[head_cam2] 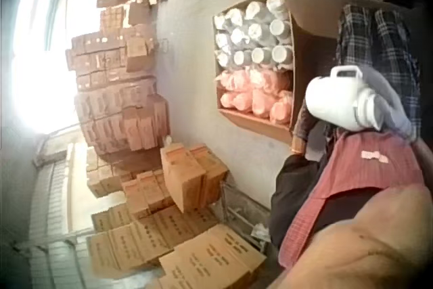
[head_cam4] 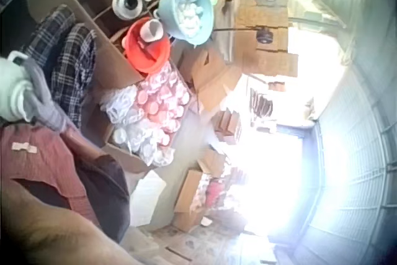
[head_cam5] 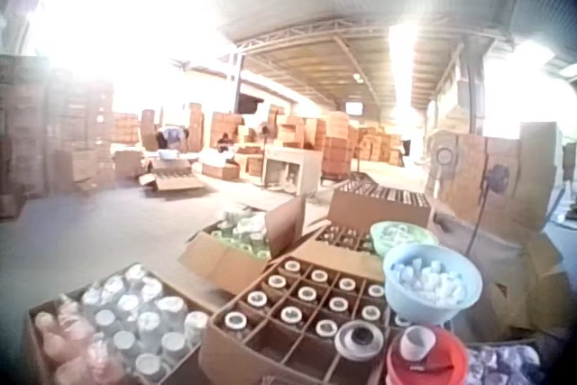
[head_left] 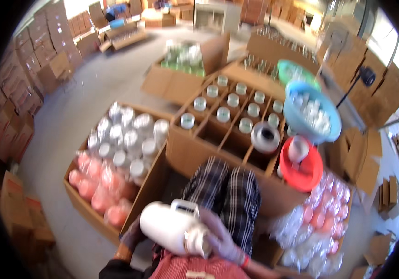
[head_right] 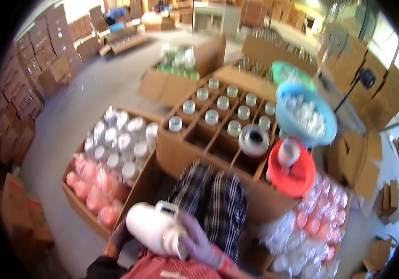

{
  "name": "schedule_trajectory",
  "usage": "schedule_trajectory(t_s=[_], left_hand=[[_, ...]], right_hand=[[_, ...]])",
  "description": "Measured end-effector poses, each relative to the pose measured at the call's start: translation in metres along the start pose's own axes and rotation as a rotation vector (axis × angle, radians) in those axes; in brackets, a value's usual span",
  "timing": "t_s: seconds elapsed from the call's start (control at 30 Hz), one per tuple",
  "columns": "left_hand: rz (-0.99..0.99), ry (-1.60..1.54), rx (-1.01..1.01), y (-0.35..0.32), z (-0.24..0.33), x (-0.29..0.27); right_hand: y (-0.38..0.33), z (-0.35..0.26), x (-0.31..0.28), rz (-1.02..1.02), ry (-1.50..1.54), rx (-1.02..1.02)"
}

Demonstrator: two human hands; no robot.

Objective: The person assembles white cylindrical containers by inserting green circular inserts into the openings, then placing lids on top. They handle the containers one at a time, inspecting the interior and exterior before sealing them.

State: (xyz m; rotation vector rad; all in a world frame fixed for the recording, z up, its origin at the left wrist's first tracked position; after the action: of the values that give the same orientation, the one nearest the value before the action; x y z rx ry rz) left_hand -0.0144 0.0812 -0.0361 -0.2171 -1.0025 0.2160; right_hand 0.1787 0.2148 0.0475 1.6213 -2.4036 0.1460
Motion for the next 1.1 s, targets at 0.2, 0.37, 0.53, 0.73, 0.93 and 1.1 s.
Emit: schedule_trajectory(t_s=[0.2,0.37,0.53,0.73,0.93,1.1], left_hand=[[-0.042,1.118,0.204,-0.013,0.001,-0.016],[-0.032,0.946,0.073,-0.005,-0.009,-0.037],[0.008,0.932,0.045,0.003,-0.013,-0.04],[0.048,0.896,0.054,0.008,-0.021,-0.047],[0.03,0.89,0.099,0.043,-0.004,-0.053],[-0.026,1.154,0.162,0.099,0.085,-0.032]], right_hand=[[0.05,-0.074,0.036,-0.377,-0.448,-0.426],[0.067,-0.071,0.026,-0.378,-0.292,-0.302],[0.075,-0.085,0.022,-0.376,-0.22,-0.307],[0.073,-0.088,0.006,-0.205,-0.151,-0.32],[0.069,-0.094,-0.016,-0.039,-0.162,-0.405],[0.033,-0.093,-0.055,0.174,-0.379,-0.352]])
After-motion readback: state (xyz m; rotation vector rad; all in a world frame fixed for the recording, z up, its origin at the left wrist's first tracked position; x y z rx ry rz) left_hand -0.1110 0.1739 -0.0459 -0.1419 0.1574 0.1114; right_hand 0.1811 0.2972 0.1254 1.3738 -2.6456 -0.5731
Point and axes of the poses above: each hand's wrist, its own y-axis towards the middle knuckle, its own x-axis out of the palm, z = x × y, the point moved 9 cm from there along y, towards the middle knuckle, and after that the axes turned 9 degrees about -z, right-handed, at the moved point
